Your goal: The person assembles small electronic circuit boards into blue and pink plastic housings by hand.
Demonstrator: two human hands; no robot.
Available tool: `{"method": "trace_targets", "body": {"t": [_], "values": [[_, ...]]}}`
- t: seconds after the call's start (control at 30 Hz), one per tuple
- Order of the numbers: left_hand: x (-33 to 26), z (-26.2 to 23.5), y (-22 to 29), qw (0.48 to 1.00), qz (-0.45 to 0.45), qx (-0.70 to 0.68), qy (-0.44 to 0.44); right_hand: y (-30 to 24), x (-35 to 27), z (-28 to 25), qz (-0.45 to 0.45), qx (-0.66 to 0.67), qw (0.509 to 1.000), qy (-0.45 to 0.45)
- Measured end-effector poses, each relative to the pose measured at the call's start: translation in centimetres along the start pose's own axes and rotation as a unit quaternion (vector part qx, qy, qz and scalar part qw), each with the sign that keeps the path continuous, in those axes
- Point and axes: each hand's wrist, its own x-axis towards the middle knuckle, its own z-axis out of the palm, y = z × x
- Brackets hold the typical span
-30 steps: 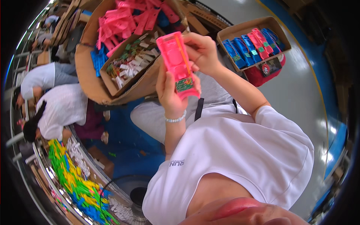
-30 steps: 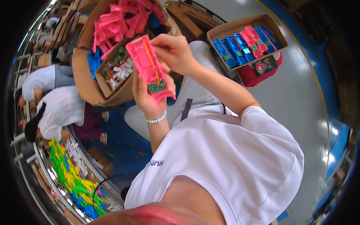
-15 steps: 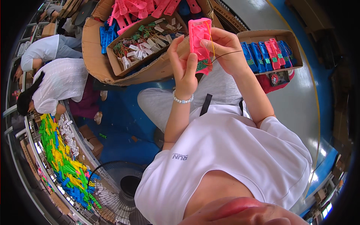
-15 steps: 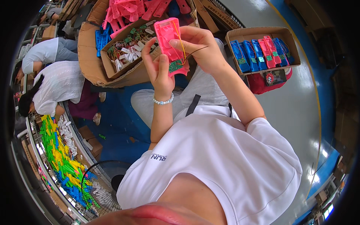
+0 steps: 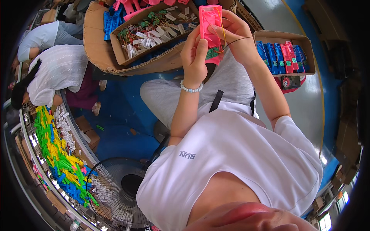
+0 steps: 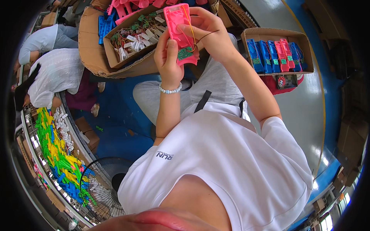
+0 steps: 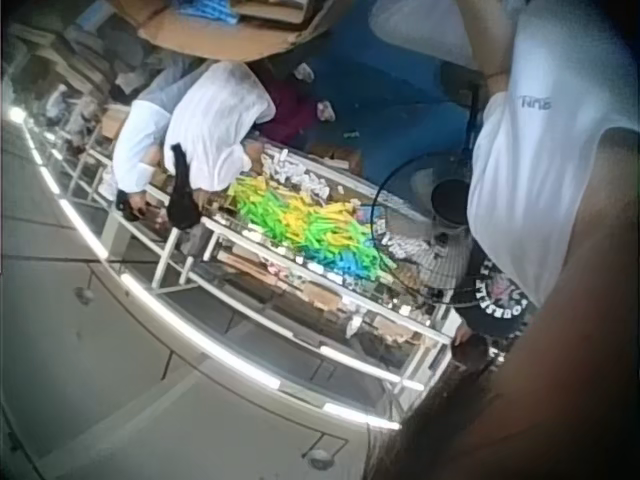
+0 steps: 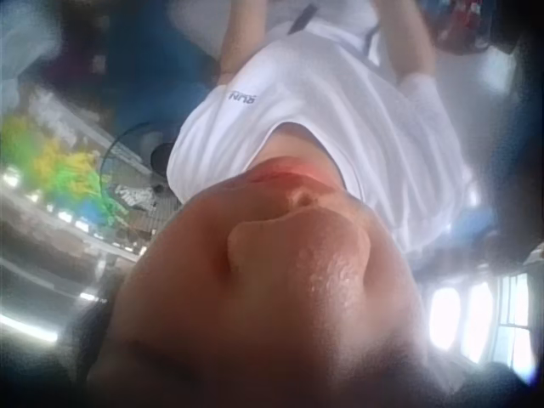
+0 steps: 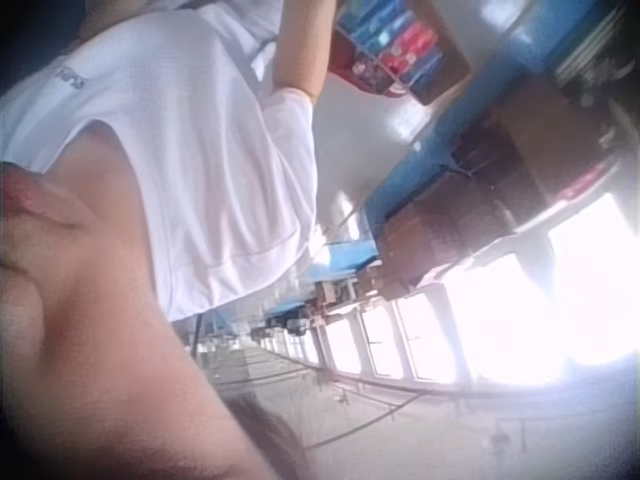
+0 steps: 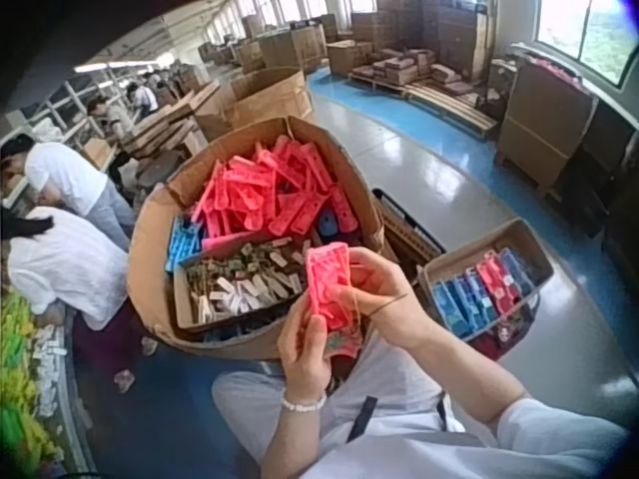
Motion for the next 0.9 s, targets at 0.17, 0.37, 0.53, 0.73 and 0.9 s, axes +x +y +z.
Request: {"method": "trace_targets", "body": {"t": [0.17,0.37,0.53,0.73,0.9], "values": [[1.9,0.0,2.3,0.981,-0.057,-0.158,0.096,1.0,0.3,0.3,-0.059,0.113,0.991,-0.027],[2.5,-0.6,2.0,0.979,-0.01,-0.123,0.159,1.4,-0.9,1.7,-0.09,-0.057,0.992,-0.067],[2.3,-0.9,2.0,0.983,-0.01,-0.113,0.147,1.2,-0.7,2.0,-0.092,-0.112,0.987,-0.068],[1.9,-2.0,3.4,0.975,-0.056,-0.189,0.107,0.1,-1.6,1.2,-0.193,-0.114,0.948,-0.228],[1.0,-1.3,2.5,0.993,-0.009,-0.092,0.076,-1.0,-1.0,1.9,-0.099,0.016,0.995,-0.023]]}}
